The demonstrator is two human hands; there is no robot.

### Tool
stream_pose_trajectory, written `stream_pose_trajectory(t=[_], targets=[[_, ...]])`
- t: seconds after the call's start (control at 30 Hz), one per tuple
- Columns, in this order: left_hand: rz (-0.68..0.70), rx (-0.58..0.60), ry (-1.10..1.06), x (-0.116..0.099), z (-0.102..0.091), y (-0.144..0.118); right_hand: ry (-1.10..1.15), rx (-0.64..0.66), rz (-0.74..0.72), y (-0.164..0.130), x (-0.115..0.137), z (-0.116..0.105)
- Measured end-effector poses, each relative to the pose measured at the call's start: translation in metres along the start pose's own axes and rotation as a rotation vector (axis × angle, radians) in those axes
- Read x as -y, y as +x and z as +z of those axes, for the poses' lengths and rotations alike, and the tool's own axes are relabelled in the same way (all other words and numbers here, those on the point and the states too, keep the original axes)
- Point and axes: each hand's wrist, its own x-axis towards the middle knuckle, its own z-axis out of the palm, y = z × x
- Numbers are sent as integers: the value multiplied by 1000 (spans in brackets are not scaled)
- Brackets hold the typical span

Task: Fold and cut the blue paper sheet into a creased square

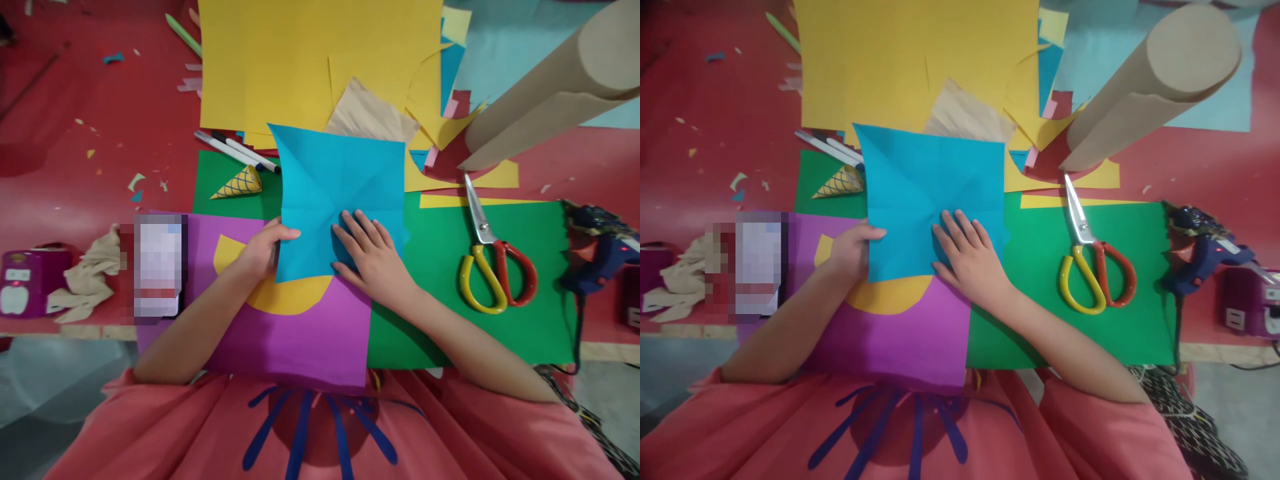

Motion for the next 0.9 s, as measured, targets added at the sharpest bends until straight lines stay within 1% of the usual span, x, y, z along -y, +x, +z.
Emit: stream_pose_trajectory(t=[0.07, 0.13, 0.33, 0.5, 0.57, 0.6, 0.67, 0.8, 0.9], targets=[[-95, 4, -48, 0, 1, -1, 3, -2, -1, 0, 0, 0], [-135, 31, -73, 0, 2, -2, 9, -1, 2, 0, -1, -1], [-132, 148, -45, 2, 0, -3, 22, 2, 6, 1, -1, -1], [-132, 153, -38, 15, -8, -2, 12, 1, 4, 1, -1, -1], [-84, 177, -11, 17, -9, -3, 15, 1, 13, 2, -2, -1], [-44, 197, 36, 16, -8, -4, 18, 0, 19, 2, -3, -2], [71, 210, 214, 13, -6, -5, 27, 1, 29, 4, -5, -2], [310, 190, 671, 6, -1, -5, 31, 0, 28, 6, -9, -2], [434, 273, 857, 6, 0, -4, 24, 1, 14, 7, -12, 0]])
